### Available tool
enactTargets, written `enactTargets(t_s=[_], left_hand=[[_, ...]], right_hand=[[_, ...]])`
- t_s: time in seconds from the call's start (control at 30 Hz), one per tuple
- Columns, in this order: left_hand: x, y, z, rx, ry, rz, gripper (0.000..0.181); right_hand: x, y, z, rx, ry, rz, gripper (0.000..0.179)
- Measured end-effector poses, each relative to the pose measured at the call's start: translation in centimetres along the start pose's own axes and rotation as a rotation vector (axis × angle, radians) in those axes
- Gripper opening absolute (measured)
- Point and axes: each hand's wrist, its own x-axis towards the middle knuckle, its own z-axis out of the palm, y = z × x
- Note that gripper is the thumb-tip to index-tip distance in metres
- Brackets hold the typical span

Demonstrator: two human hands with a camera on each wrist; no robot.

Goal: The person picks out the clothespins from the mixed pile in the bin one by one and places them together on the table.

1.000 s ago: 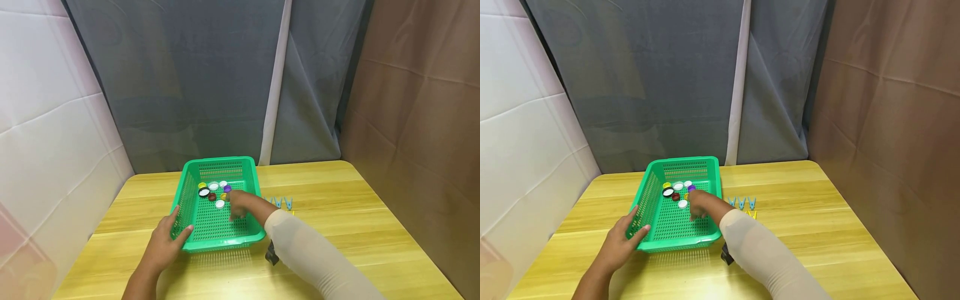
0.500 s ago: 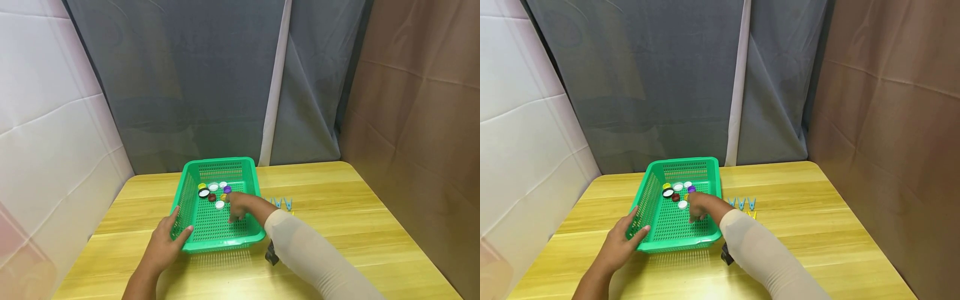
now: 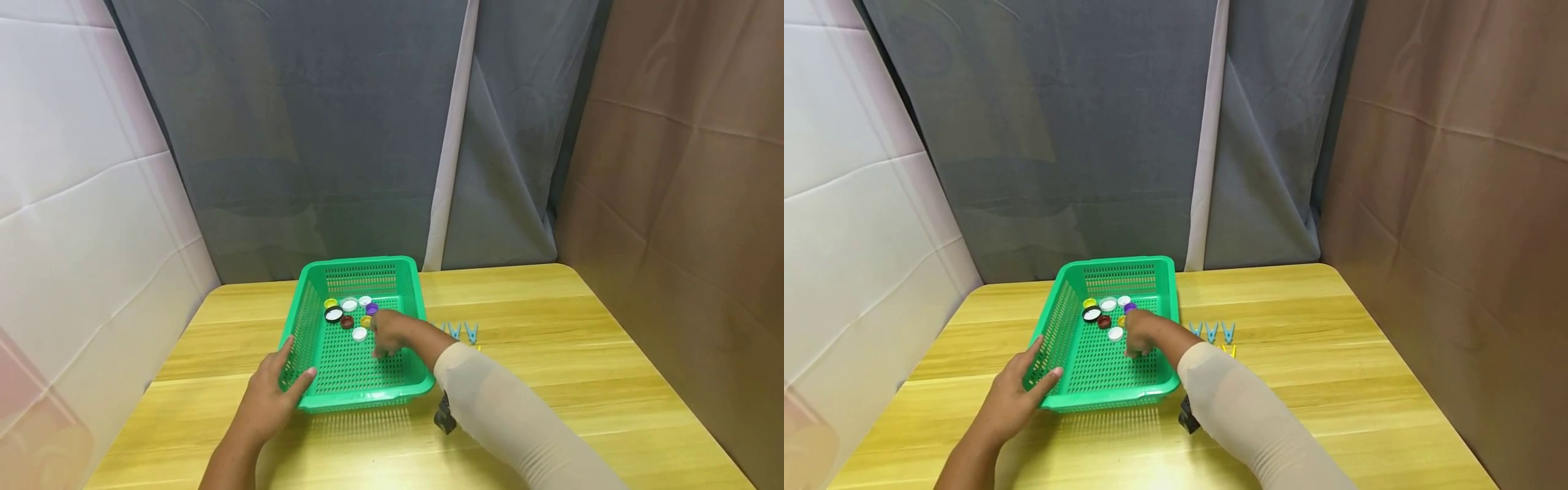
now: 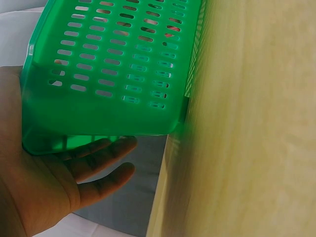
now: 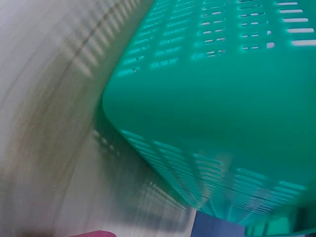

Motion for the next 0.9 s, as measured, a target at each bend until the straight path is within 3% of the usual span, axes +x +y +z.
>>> enactTargets(t_s=[0.13, 0.23, 0.43, 0.7, 0.9], left_hand=[[0.0, 0.0, 0.0, 0.0, -0.001, 0.0, 0.087], [-0.1, 0.0, -0.1, -0.002, -0.008, -0.006, 0.087], [-0.2, 0.0, -0.1, -0.009, -0.019, -0.021, 0.087], [-0.1, 0.2, 0.0, 0.001, -0.01, -0.012, 0.087], [-0.1, 0.2, -0.1, -0.002, -0.008, -0.011, 0.087]], right_hand=[[0.0, -0.1, 0.1, -0.001, 0.063, -0.042, 0.019], [-0.2, -0.1, 0.1, 0.055, 0.083, -0.073, 0.011], [-0.4, 0.2, -0.2, 0.177, 0.094, -0.131, 0.004], [-1.0, 0.7, -0.9, 0.255, 0.104, -0.258, 0.013], [-1.7, 0.5, -1.4, 0.354, 0.082, -0.266, 0.013]])
